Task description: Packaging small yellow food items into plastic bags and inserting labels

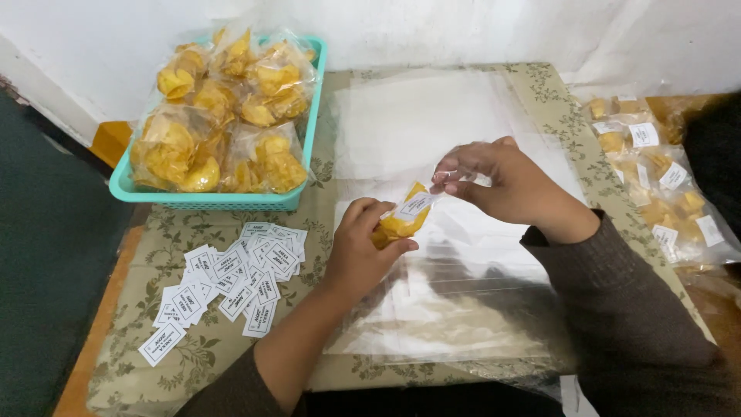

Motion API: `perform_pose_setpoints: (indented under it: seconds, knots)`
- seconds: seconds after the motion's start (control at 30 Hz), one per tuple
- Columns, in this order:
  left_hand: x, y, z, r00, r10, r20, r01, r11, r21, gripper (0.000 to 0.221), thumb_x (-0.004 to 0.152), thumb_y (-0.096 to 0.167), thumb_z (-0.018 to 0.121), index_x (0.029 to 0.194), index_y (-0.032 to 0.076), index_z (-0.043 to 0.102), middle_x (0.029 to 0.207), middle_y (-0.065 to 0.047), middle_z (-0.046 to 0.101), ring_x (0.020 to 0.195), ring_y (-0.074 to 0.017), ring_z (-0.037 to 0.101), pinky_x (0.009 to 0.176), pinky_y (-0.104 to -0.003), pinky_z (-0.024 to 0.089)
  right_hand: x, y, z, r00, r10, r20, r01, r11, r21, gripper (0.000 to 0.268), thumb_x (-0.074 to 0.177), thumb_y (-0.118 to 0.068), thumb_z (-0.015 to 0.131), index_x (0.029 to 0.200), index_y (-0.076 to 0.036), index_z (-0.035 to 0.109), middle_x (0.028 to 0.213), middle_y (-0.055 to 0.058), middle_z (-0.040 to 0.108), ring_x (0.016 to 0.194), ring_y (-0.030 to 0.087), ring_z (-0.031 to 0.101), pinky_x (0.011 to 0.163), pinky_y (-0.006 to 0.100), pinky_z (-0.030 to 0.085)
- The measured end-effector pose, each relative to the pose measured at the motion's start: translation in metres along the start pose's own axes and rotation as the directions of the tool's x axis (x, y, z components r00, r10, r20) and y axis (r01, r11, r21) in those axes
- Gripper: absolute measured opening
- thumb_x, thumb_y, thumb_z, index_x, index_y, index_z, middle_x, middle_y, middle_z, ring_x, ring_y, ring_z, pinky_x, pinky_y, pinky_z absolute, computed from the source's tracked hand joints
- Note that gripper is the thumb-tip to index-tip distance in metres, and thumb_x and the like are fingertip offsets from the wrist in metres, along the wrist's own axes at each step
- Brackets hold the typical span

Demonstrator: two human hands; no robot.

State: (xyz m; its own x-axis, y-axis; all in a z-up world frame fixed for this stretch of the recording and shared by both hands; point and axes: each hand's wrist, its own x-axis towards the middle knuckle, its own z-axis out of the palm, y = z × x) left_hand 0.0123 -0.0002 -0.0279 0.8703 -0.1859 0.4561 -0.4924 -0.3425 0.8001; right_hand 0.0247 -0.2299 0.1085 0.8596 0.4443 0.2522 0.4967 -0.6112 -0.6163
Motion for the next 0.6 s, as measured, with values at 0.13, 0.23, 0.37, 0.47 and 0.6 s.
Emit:
perform_pose_setpoints:
  seconds: [0.13, 0.23, 0.37, 0.47, 0.6]
  knots:
    - [0.003, 0.007, -0.004, 1.0, -0.016, 0.022, 0.017, 1.0, -0.021, 0.058, 0.073, 0.026, 0.094, 0.118, 0.0, 0.068, 0.119, -0.021, 0.059, 0.109, -0.0444, 0.067, 0.096, -0.045, 0.057, 0.003, 0.01, 0.005, 0.998, -0.05, -0.036, 0.057, 0.974, 0.22, 0.012, 0.092, -0.003, 0.068, 0.098, -0.006, 0.078, 0.085, 0.008, 0.079, 0.082, 0.023, 0.073, 0.089, 0.035, 0.047]
    - [0.002, 0.008, -0.006, 0.998, -0.03, 0.05, 0.029, 0.999, 0.022, 0.054, 0.075, 0.029, 0.093, 0.113, 0.0, 0.068, 0.118, -0.019, 0.06, 0.111, -0.0433, 0.067, 0.096, -0.045, 0.057, 0.001, 0.01, 0.006, 0.989, -0.126, -0.082, 0.141, 0.969, 0.203, 0.015, 0.091, 0.001, 0.067, 0.095, -0.007, 0.079, 0.08, 0.007, 0.078, 0.079, 0.024, 0.073, 0.084, 0.034, 0.049]
    - [0.003, 0.01, -0.008, 0.993, -0.081, 0.09, 0.084, 0.996, -0.033, 0.052, 0.077, 0.027, 0.092, 0.115, 0.005, 0.065, 0.118, -0.018, 0.063, 0.112, -0.0419, 0.068, 0.096, -0.046, 0.057, -0.005, -0.008, 0.0, 0.977, -0.147, -0.157, 0.172, 0.971, 0.164, 0.013, 0.089, 0.0, 0.07, 0.096, -0.007, 0.079, 0.077, 0.005, 0.077, 0.076, 0.02, 0.072, 0.084, 0.031, 0.048]
    - [-0.001, 0.019, -0.011, 0.967, -0.14, 0.215, 0.173, 0.974, -0.144, 0.064, 0.075, 0.032, 0.091, 0.123, 0.006, 0.057, 0.122, -0.024, 0.066, 0.117, -0.0486, 0.066, 0.097, -0.055, 0.055, -0.013, -0.012, 0.0, 0.979, -0.128, -0.16, 0.153, 0.976, 0.153, 0.014, 0.089, -0.003, 0.072, 0.099, -0.01, 0.079, 0.078, 0.002, 0.077, 0.077, 0.019, 0.07, 0.088, 0.031, 0.042]
    - [-0.012, 0.006, 0.004, 0.96, -0.146, 0.237, 0.229, 0.898, -0.377, 0.06, 0.078, 0.016, 0.089, 0.128, 0.0, 0.061, 0.116, -0.023, 0.072, 0.114, -0.0398, 0.07, 0.096, -0.047, 0.057, -0.019, -0.018, -0.001, 0.962, -0.144, -0.231, 0.179, 0.974, 0.139, 0.019, 0.084, -0.008, 0.08, 0.102, -0.013, 0.078, 0.079, 0.0, 0.077, 0.072, 0.015, 0.064, 0.088, 0.029, 0.039]
